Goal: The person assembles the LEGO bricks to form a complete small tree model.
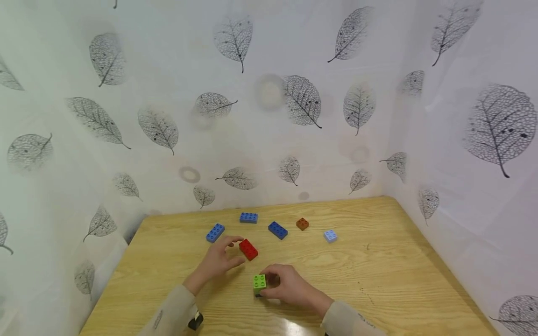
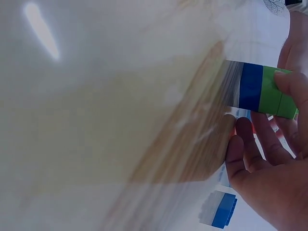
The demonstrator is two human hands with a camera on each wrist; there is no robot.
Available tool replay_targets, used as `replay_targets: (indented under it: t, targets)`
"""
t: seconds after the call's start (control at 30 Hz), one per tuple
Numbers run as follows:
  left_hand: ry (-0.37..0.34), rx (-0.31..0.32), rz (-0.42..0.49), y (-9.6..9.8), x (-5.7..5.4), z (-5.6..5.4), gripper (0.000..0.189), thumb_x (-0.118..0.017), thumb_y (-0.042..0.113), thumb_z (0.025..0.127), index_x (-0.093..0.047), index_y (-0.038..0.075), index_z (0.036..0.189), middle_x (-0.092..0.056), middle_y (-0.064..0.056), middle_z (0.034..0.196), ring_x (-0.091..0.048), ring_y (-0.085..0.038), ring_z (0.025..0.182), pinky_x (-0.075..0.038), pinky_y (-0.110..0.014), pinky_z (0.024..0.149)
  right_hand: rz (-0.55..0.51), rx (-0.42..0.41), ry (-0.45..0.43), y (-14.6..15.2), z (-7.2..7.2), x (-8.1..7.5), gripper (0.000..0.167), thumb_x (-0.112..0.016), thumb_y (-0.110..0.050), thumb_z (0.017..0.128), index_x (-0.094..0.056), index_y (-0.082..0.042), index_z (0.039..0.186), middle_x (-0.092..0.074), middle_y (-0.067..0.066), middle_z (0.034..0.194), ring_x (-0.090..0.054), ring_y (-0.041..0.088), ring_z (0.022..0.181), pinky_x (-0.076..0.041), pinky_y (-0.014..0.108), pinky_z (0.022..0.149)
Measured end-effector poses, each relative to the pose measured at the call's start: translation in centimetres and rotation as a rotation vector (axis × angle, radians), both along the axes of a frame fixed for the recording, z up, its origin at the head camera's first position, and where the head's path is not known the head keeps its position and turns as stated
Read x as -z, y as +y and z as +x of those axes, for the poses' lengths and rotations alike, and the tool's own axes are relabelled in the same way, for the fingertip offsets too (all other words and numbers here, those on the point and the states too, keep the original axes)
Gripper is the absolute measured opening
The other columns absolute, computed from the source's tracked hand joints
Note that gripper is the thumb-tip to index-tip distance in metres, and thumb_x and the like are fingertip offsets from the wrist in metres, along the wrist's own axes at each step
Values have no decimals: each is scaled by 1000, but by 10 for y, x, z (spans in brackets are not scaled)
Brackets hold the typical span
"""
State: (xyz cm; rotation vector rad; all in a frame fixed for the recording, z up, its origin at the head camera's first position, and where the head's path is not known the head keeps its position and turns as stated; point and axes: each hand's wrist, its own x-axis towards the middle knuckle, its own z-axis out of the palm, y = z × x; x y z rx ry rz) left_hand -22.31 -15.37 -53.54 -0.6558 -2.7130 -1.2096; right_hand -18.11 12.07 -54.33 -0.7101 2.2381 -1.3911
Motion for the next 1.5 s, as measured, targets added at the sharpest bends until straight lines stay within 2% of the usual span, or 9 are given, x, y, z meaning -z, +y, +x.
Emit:
replay_targets:
  t: [0.13,0.33,0.57,0.77,0.93,1.03,1.13,1.3,1.5]
  targets:
    - [-27,1,-69,1,1,-9,59,-88,16,86,-64,4,139,-66,-17,135,-62,-37,127,-50,-57,108,7,-6,-4,0,-1,0,29,-80,-26,95,-73,-23,123,-73,-4,118,-66,7,105,-54,23,89]
    - [-82,-1,-163,5,4,-17,66,-89,22,85,-61,7,143,-62,-18,142,-58,-38,132,-47,-57,113,23,1,3,0,-2,-1,30,-81,-27,94,-73,-22,123,-73,-6,117,-65,6,104,-54,23,89]
    - [-150,-7,-210,12,7,-19,68,-89,26,85,-61,15,147,-61,-14,142,-59,-33,126,-49,-56,109,20,2,-4,0,-1,-2,29,-81,-27,94,-73,-22,121,-73,-8,115,-65,4,103,-53,22,89]
    - [-108,3,-284,14,9,-20,63,-88,31,87,-65,18,144,-65,-10,132,-58,-27,116,-50,-51,102,15,2,-15,-1,0,-3,30,-82,-25,94,-73,-20,122,-73,-7,115,-65,6,103,-53,23,88]
    - [-37,7,-337,14,10,-21,57,-89,31,85,-70,18,137,-67,-8,117,-57,-23,105,-48,-44,92,8,-4,-6,0,0,-4,31,-82,-24,94,-73,-18,123,-73,-5,115,-65,6,103,-54,24,88]
    - [-9,4,-359,15,10,-21,51,-89,31,85,-73,17,131,-67,-8,113,-56,-22,102,-47,-43,89,11,-6,3,-1,-1,-4,31,-82,-25,94,-73,-19,122,-73,-6,115,-65,5,103,-54,24,88]
    - [-22,-3,-364,15,9,-21,44,-88,33,86,-74,16,125,-66,-8,113,-56,-23,101,-46,-43,89,19,-3,4,0,-1,-3,29,-82,-26,94,-74,-21,121,-73,-8,113,-65,3,102,-54,23,88]
    - [-94,-13,-338,13,9,-18,40,-86,36,88,-72,15,118,-67,-6,116,-54,-20,101,-48,-41,89,27,-6,3,0,0,-2,29,-82,-26,93,-74,-22,120,-73,-9,113,-65,5,103,-53,23,89]
    - [-190,-1,-195,7,3,-12,35,-85,33,89,-68,17,115,-69,2,103,-58,-14,91,-50,-31,80,29,-3,13,0,-2,-1,28,-82,-27,93,-74,-23,120,-73,-10,113,-65,4,103,-53,23,90]
